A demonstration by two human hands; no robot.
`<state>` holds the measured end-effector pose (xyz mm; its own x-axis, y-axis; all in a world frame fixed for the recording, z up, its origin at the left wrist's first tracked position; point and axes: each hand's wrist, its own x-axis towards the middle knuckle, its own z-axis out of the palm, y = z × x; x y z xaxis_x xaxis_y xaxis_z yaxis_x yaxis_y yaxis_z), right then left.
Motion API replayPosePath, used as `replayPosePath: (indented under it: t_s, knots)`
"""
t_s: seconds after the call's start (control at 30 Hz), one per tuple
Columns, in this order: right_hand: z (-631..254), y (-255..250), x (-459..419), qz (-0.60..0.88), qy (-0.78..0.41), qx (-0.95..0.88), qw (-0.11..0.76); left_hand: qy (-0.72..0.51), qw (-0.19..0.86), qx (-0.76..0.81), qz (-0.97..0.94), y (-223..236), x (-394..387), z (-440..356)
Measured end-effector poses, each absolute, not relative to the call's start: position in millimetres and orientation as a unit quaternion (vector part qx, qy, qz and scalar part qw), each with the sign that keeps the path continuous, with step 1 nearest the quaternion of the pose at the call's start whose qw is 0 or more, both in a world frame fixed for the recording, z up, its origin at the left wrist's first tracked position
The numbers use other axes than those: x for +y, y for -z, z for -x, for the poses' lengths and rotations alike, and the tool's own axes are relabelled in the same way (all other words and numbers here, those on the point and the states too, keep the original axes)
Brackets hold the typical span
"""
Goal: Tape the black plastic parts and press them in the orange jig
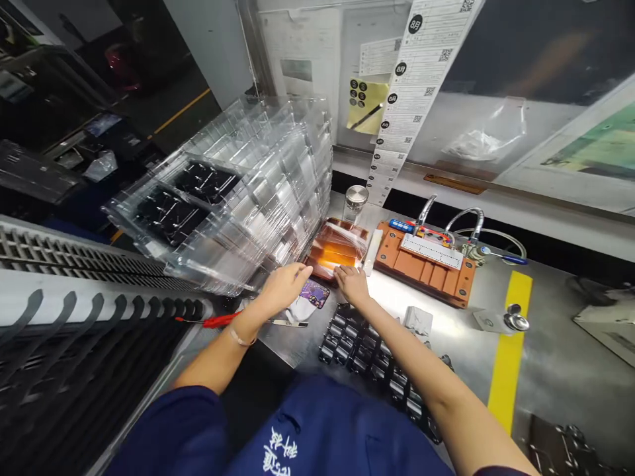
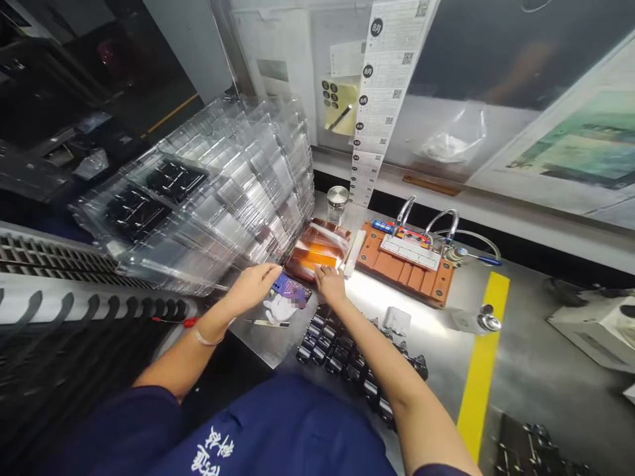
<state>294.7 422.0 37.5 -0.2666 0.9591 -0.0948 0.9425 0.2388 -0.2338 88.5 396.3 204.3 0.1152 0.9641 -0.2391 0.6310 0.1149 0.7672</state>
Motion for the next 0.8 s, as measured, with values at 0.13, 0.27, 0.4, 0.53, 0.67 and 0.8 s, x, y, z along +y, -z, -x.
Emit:
replayPosePath:
  t_s: [0.13,0.27,0.4,0.53,0.67,0.8]
  knots:
    - [-307.3,-39.6,423.9,0.583,-0.129,-0.799,0.068,-0.23,0.598,0.677,-0.363,-106.7,448.5,-115.7]
    - [-315.5,-45.7,428.8,0.548,-0.185,-0.809,0.102,-0.371,0.642,0.616,-0.267,-68.2,470.9,-128.0]
    - [-310.5,-58.5,444.7,0.58,-0.235,-0.744,0.234,-0.359,0.681,0.53,-0.355,-63.7,469.2,-140.4]
    - [-302.0,-72.0,459.8,0.612,-0.263,-0.693,0.274,-0.377,0.68,0.474,-0.413,-63.4,466.5,-159.0]
    - [-299.9,-85.8,459.5,0.623,-0.271,-0.682,0.272,-0.402,0.658,0.482,-0.417,-62.9,466.5,-174.5]
    - [-308.1,-109.5,457.2,0.633,-0.287,-0.681,0.23,-0.389,0.625,0.468,-0.488,-68.0,464.9,-177.1]
